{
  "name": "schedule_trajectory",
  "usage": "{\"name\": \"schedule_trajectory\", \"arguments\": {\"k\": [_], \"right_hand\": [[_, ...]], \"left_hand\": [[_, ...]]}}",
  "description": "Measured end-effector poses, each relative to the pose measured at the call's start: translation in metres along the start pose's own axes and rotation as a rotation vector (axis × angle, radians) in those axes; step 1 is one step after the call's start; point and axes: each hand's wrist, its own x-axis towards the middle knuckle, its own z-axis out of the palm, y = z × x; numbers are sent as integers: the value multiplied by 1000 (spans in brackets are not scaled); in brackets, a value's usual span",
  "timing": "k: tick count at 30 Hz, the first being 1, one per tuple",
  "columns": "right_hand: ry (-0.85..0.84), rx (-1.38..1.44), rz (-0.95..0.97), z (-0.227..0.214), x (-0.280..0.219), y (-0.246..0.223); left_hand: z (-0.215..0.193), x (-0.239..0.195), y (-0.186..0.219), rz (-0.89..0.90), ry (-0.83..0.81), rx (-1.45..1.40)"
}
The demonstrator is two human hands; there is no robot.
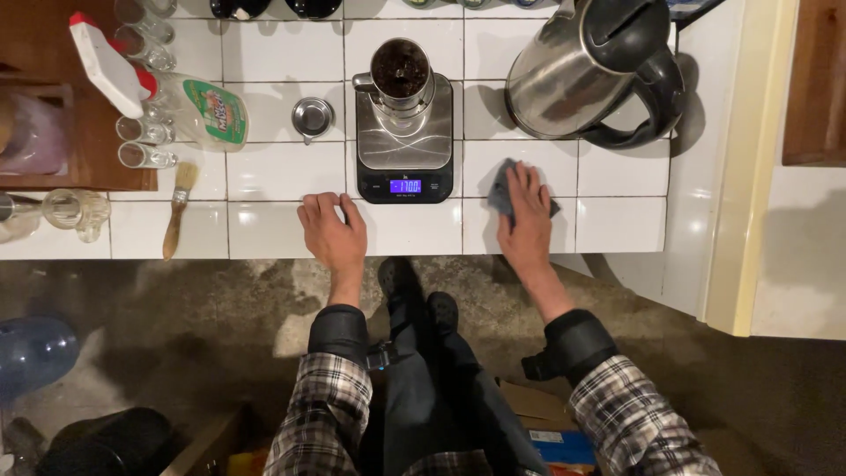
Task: The person wipes a digital scale, places a glass cup on it, and then replaces it with a metal coffee filter holder. They wipe the counter, pour hot water from a kettle into the filter holder, and then move to a different area to clean a brush and organize metal straws.
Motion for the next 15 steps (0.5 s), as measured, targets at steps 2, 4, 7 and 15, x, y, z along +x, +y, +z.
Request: {"name": "schedule_trajectory", "arguments": {"k": [2,4,7,15], "right_hand": [[-32,21,-63,9,-7,-20],[-65,51,-129,16,-17,-40],[-101,75,-161,14,-22,-55],[-192,157,-262,-1,-40,-57]], "left_hand": [[3,0,-1,-18,-14,-11],[1,-2,-4,-37,-25,-14],[3,-1,-2,-22,-14,-46],[-8,4,7,-52,-19,-12]]}}
